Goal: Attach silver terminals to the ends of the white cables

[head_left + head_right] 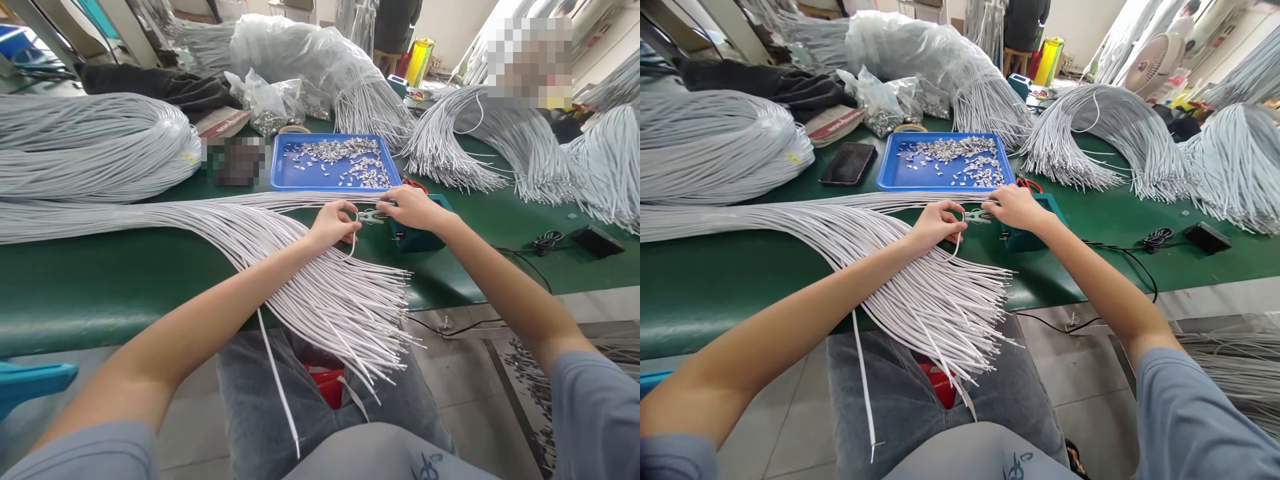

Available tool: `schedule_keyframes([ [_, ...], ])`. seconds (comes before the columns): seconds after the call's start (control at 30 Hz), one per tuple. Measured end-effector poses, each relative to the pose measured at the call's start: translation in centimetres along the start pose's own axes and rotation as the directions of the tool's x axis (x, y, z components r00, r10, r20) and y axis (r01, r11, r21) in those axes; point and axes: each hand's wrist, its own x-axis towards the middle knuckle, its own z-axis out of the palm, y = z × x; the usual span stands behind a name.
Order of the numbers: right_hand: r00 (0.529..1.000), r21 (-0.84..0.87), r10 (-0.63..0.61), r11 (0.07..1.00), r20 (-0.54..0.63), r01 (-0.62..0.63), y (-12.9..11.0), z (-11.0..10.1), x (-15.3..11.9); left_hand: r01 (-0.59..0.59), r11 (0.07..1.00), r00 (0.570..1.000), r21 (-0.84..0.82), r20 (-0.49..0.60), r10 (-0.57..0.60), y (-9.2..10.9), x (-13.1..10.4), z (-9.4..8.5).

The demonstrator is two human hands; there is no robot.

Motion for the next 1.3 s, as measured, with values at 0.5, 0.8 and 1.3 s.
schedule_keyframes([
  [0.5,0.851,0.331,0.206,0.943,-0.483,-0.041,1.0,0.3,-0.3,-0.113,0.991,0.994,-0.076,-0.015,0.113,0.2,-0.6,0.0],
  [0.8,0.785,0.784,0.282,0.497,-0.551,0.371,-3.7,5.6,-0.6,-0.218,0.973,0.968,-0.081,0.109,0.227,0.3,-1.6,0.5],
  [1.3,0.918,0.780,-0.370,0.528,-0.145,0.336,-4.4,6.5,-1.5,-0.776,0.296,0.630,0.557,0.654,0.419,0.1,-4.6,1.7],
])
